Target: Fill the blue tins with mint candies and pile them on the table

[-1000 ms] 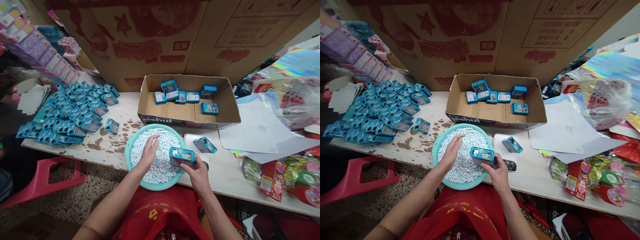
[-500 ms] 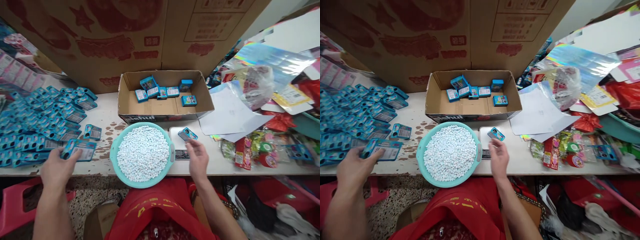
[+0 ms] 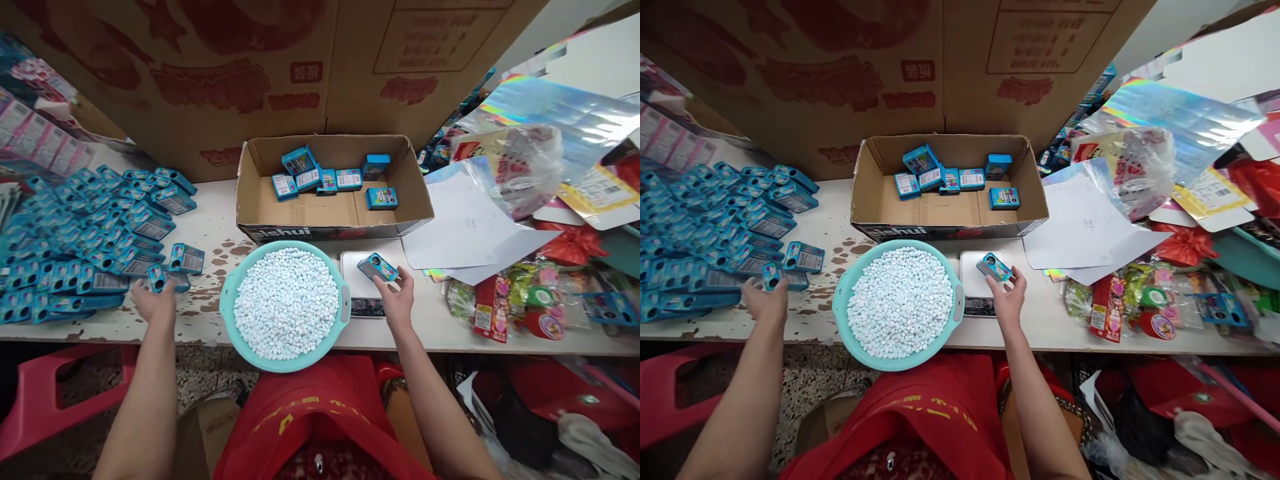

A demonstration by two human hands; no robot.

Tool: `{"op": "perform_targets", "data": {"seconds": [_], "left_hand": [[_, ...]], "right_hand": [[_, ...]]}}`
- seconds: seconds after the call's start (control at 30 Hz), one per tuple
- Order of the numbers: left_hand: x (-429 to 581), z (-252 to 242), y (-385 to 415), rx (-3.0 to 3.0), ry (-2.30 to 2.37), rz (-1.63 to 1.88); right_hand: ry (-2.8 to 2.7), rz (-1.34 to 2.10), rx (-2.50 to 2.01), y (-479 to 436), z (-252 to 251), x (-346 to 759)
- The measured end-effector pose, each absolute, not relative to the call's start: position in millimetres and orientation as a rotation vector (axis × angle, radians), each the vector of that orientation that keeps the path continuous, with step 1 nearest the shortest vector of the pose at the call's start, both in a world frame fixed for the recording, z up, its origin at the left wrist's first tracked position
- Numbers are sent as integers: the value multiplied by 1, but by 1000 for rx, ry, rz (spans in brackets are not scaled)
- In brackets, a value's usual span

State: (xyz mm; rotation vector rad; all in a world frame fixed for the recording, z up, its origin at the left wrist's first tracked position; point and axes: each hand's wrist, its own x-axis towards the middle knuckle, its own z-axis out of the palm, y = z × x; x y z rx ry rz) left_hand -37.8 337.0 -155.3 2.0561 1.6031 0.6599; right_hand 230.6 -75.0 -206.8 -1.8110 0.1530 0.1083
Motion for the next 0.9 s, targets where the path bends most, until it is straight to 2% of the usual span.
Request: {"op": "perform_targets", "data": {"seconds": [0.1, 0.2, 0.3, 0.4, 0.47, 0.53, 0.63, 0.73, 0.9], "left_hand": [[-25, -147, 306, 2148, 1765, 956], [4, -126, 251, 2414, 1319, 987], [42, -97, 194, 2583, 700, 788], [68, -68, 161, 2653, 123, 422], [72, -54, 161, 2615, 22, 274], [67, -48, 180, 2579, 229, 308], [58, -50, 236, 2535, 970, 554], [62, -62, 303, 2454, 1602, 623], [77, -94, 389, 2375, 1896, 342]], "right_hand": [[113, 154, -1855, -72, -206, 242], [42, 123, -1887, -66, -183, 244], [-297, 19, -1890, -46, -142, 226], [-792, 220, -1712, -15, -105, 195], [-875, 332, -1606, 5, -94, 182], [-770, 328, -1574, 17, -95, 185], [-575, 199, -1621, 22, -108, 219], [-552, 66, -1754, 25, -123, 274], [-929, -127, -2020, 76, -144, 362]]}}
